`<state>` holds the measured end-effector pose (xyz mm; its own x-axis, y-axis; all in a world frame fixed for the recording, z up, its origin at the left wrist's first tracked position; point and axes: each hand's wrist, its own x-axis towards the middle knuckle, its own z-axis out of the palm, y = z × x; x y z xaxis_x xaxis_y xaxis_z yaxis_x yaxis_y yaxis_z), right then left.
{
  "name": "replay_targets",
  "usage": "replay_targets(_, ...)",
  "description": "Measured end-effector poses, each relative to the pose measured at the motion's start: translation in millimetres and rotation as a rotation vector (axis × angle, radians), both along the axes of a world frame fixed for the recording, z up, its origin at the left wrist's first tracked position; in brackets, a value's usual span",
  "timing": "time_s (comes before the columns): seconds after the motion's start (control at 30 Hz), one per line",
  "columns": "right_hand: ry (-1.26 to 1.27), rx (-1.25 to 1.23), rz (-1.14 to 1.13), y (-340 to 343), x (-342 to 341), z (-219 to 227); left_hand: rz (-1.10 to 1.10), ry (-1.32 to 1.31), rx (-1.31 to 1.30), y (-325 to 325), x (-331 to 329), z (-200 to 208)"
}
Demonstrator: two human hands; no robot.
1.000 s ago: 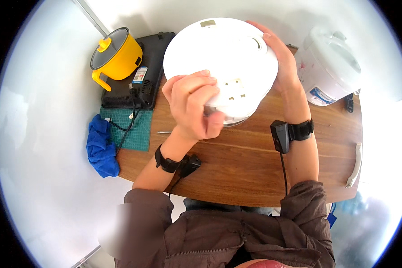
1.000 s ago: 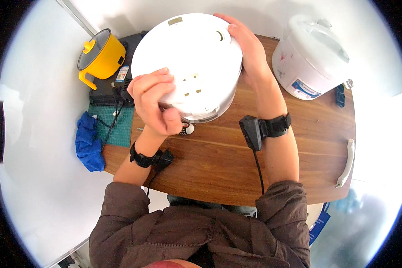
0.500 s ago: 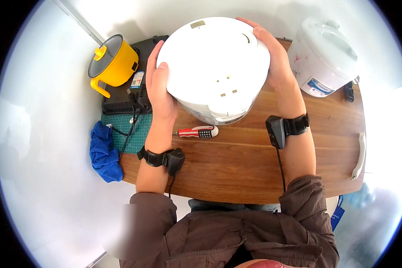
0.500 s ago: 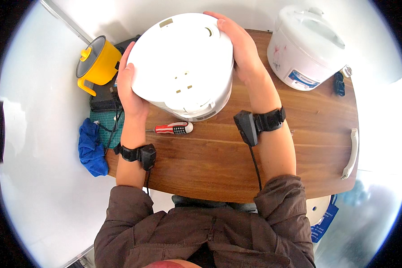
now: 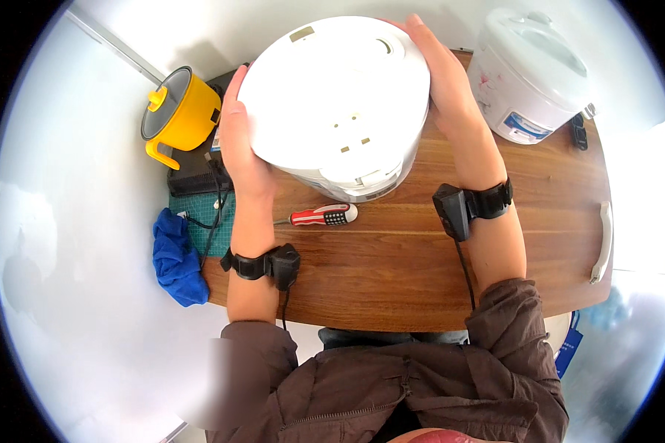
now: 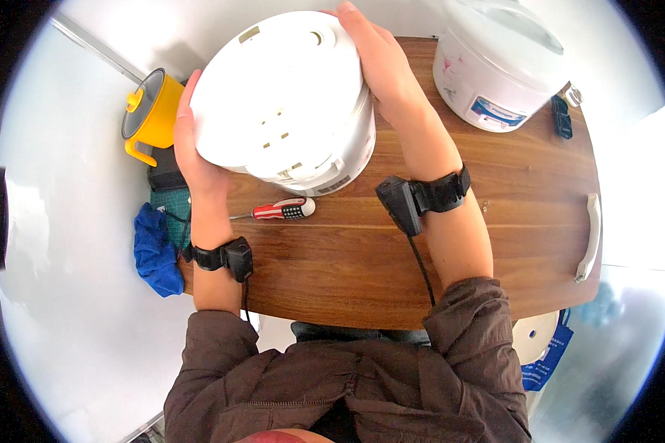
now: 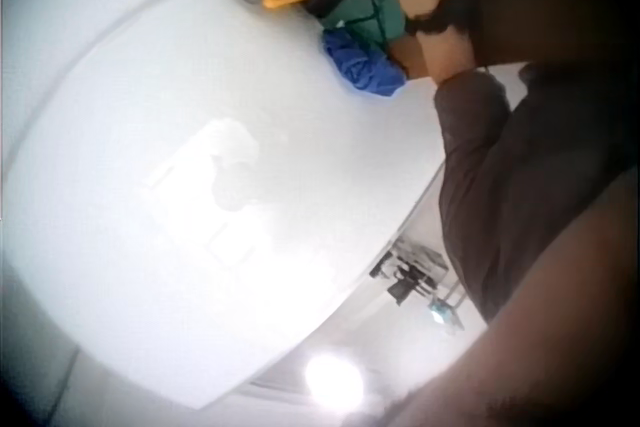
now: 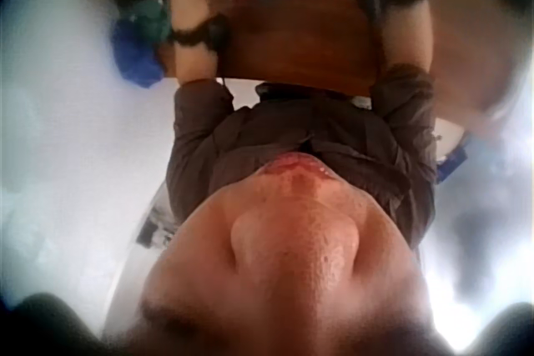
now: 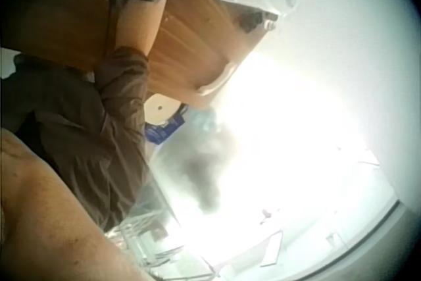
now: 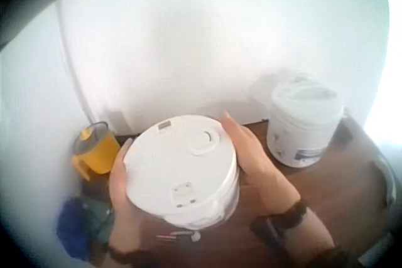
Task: The person assembles a white rice cooker by hand, using a screwdriver to remove and reinsert screws on the lid. They place a small plastic ring into the lid opening, attach a latch mechanism, and secure the lid with screws. The person then wipes the lid with a white cloth.
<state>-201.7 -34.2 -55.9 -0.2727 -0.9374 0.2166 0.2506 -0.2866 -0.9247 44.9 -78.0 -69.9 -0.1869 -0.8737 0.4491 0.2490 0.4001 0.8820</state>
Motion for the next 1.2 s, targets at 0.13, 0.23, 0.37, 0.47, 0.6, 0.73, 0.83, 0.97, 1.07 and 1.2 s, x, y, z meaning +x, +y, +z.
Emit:
replay_targets(0.13, -0.107, 0.028, 0.144, 13.2, 3.8, 46.9, 0.005, -0.002, -0.087, -0.3, 3.6, 25.1)
replay_targets(0.23, 0.167, -0.185, 0.059, 20.1, 5.5, 77.8, 0.019, 0.067, -0.125, 8.2, 4.0, 59.6)
replay_targets(0.37, 0.189, -0.25, 0.033, 52.0, -2.5, 125.2, -0.082, 0.172, -0.197, 27.8, -9.0, 102.9)
replay_targets(0.47, 0.709, -0.311, -0.093, 84.6, -47.8, 83.4, -0.053, 0.125, -0.143, 89.4, -27.1, 118.0)
replay_targets(0.6, 0.029, -0.318, -0.057, 172.3, -26.1, 43.1, -0.086, -0.054, -0.104, 166.6, -40.0, 89.5)
replay_targets(0.73, -0.254, -0.007, -0.14, 252.4, -14.8, -18.3, -0.375, 0.155, 0.481, 216.6, -39.8, 23.3)
replay_targets(0.83, -0.372, 0.126, -0.236, 294.9, -8.7, -53.7, -0.473, 0.187, 0.82, 242.2, -39.4, -20.9)
replay_targets(0.97, -0.312, 0.249, -0.308, 325.7, -10.7, -82.7, -0.501, 0.174, 0.986, 262.1, -35.7, -51.6)
replay_targets(1.07, -0.022, 0.392, -0.476, 337.7, -26.9, -84.8, -0.502, 0.227, 1.019, 258.4, -25.9, -77.1)
replay_targets(1.2, 0.888, 0.471, -1.148, 359.6, -111.9, -107.3, -0.416, 0.237, 0.975, 254.9, -22.9, -87.7)
